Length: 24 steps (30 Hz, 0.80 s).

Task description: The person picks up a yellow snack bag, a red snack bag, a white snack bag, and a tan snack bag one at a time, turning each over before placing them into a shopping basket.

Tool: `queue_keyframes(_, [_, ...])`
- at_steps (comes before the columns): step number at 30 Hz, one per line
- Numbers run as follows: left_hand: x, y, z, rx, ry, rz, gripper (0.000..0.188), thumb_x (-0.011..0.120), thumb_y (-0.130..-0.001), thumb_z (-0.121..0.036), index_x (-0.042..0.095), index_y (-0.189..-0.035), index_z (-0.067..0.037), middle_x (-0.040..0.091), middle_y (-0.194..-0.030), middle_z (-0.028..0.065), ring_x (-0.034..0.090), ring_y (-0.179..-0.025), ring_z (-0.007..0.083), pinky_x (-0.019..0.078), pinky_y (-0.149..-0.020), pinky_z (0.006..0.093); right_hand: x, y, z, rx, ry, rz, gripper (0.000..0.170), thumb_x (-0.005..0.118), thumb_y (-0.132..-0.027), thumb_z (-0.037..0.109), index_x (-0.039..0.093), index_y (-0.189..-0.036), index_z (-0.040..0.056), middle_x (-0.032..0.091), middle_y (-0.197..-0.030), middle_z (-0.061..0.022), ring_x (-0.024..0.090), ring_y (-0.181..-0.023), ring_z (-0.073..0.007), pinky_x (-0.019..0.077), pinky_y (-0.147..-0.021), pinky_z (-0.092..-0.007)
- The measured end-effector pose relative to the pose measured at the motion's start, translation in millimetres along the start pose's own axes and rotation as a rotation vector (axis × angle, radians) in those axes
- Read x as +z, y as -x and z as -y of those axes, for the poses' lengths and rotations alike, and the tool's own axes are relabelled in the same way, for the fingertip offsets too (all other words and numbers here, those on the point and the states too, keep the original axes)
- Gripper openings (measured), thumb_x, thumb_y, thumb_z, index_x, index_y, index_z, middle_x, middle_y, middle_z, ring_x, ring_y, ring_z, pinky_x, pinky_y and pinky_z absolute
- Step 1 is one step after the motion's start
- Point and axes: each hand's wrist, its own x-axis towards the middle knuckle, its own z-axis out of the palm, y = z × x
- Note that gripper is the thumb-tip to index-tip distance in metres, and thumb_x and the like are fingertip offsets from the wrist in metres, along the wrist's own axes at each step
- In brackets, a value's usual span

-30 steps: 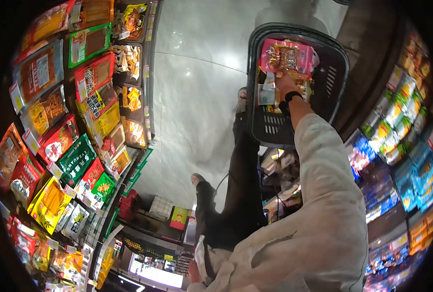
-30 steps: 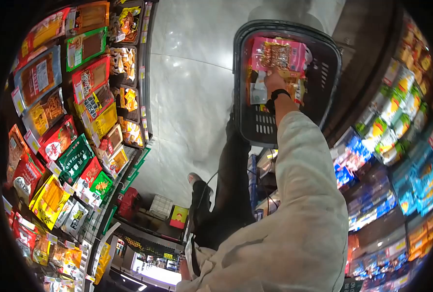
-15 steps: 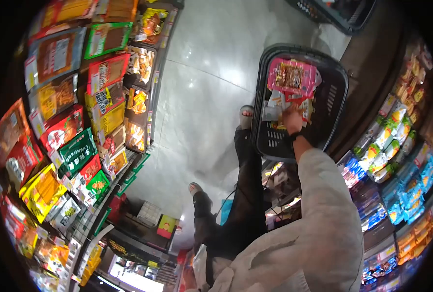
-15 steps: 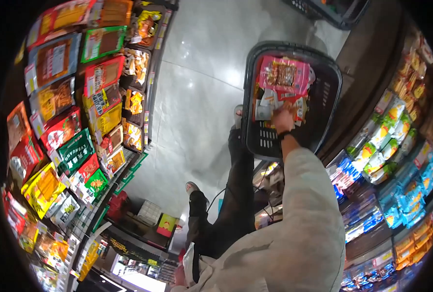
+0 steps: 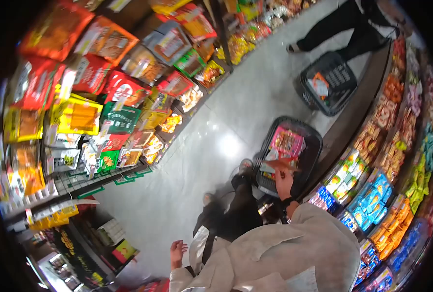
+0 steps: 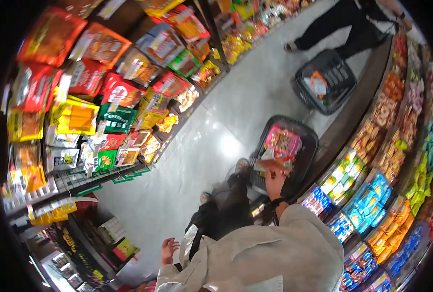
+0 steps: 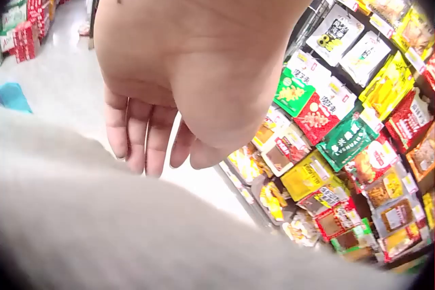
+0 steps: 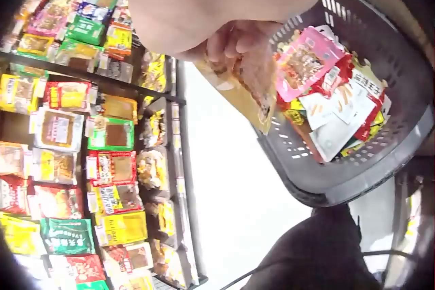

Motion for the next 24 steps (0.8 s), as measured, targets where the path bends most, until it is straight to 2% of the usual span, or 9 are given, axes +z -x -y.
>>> queue_keyframes(1, [-1.1, -10.4, 1.2, 0.038, 0.018, 0.021, 0.024, 0.057, -0.097, -0.021, 0.060, -0.114, -0.004, 0.069, -0.088, 0.0097, 0.065, -0.072, 0.0154, 0.0506, -0.063, 0.0285, -1.7, 9.1, 22.7, 0.026, -0.028, 0.029, 0.021, 0.064, -0.090, 0.019, 0.066, -0.087, -0.0014, 0.068, -0.076, -0.0131, 0.067, -0.070, -0.0196, 0.0517, -0.068, -0.0348])
queue_keyframes(4, [-3.8, -37.8, 17.5, 0.104, 0.080, 0.067, 0.024, 0.057, -0.098, -0.022, 0.059, -0.113, -0.004, 0.069, -0.089, 0.0098, 0.065, -0.074, 0.0164, 0.0509, -0.065, 0.0282, 1.9, 36.2, 52.3, -0.156, -0.175, 0.162, 0.021, 0.058, -0.092, 0.016, 0.066, -0.084, -0.0013, 0.067, -0.076, -0.0104, 0.064, -0.073, -0.0159, 0.0501, -0.070, -0.0323])
queue_keyframes(9, [-31.8, -68.9, 36.7, 0.009, 0.290, 0.069, 0.024, 0.058, -0.097, -0.025, 0.060, -0.111, -0.006, 0.069, -0.091, 0.0086, 0.066, -0.077, 0.0161, 0.0510, -0.066, 0.0282, 23.6, 96.4, 137.5, -0.368, -0.216, 0.618, 0.019, 0.056, -0.089, 0.010, 0.067, -0.079, -0.0007, 0.065, -0.073, -0.0067, 0.060, -0.070, -0.0126, 0.0485, -0.068, -0.0288])
queue_keyframes(14, [-46.4, -105.4, 13.2, 0.310, 0.364, 0.055, 0.027, 0.062, -0.094, -0.024, 0.060, -0.115, -0.006, 0.069, -0.098, 0.0090, 0.065, -0.084, 0.0157, 0.0512, -0.071, 0.0283, 36.5, 204.1, 254.7, -0.575, -0.045, 1.019, 0.020, 0.065, -0.090, 0.018, 0.068, -0.082, -0.0001, 0.067, -0.073, -0.0070, 0.062, -0.069, -0.0118, 0.0485, -0.063, -0.0296])
queue_keyframes(16, [-43.0, -101.5, -20.3, 0.501, 0.312, 0.140, 0.034, 0.065, -0.093, -0.025, 0.059, -0.121, -0.006, 0.067, -0.110, 0.0112, 0.065, -0.094, 0.0181, 0.0521, -0.080, 0.0306, 40.9, 248.9, 288.0, -0.670, 0.001, 1.176, 0.023, 0.069, -0.090, 0.022, 0.068, -0.081, 0.0007, 0.067, -0.072, -0.0075, 0.063, -0.068, -0.0132, 0.0484, -0.061, -0.0309])
queue_keyframes(18, [-40.9, -73.7, -57.5, 0.722, 0.316, 0.226, 0.039, 0.066, -0.094, -0.024, 0.056, -0.128, -0.007, 0.061, -0.125, 0.0155, 0.059, -0.115, 0.0224, 0.0481, -0.096, 0.0340, 35.3, 297.5, 328.5, -0.784, 0.063, 1.325, 0.024, 0.071, -0.090, 0.023, 0.067, -0.079, 0.0016, 0.067, -0.071, -0.0085, 0.063, -0.066, -0.0148, 0.0477, -0.061, -0.0314])
queue_keyframes(21, [-52.5, -28.5, -87.6, 0.815, 0.435, 0.471, 0.044, 0.064, -0.097, -0.024, 0.052, -0.134, -0.003, 0.054, -0.137, 0.0169, 0.045, -0.133, 0.0220, 0.0394, -0.108, 0.0353, 25.4, 347.5, 369.1, -1.088, 0.199, 1.389, 0.024, 0.069, -0.091, 0.022, 0.066, -0.076, 0.0035, 0.065, -0.070, -0.0108, 0.061, -0.063, -0.0164, 0.0468, -0.060, -0.0321])
queue_keyframes(22, [-55.1, -27.9, -86.3, 0.817, 0.420, 0.516, 0.045, 0.063, -0.097, -0.024, 0.051, -0.134, -0.001, 0.054, -0.137, 0.0166, 0.043, -0.135, 0.0211, 0.0384, -0.108, 0.0348, 30.3, 356.6, 366.7, -1.155, -0.018, 1.385, 0.026, 0.068, -0.092, 0.023, 0.066, -0.074, 0.0047, 0.063, -0.067, -0.0064, 0.059, -0.065, -0.0130, 0.0456, -0.061, -0.0322])
queue_keyframes(24, [-67.7, -27.3, -81.4, 0.817, 0.383, 0.617, 0.046, 0.063, -0.097, -0.022, 0.051, -0.135, 0.001, 0.055, -0.135, 0.0142, 0.044, -0.132, 0.0190, 0.0395, -0.107, 0.0338, 31.9, 367.7, 366.0, -0.868, -0.060, 1.394, 0.027, 0.067, -0.093, 0.023, 0.066, -0.072, 0.0055, 0.061, -0.065, -0.0018, 0.058, -0.065, -0.0114, 0.0455, -0.061, -0.0319])
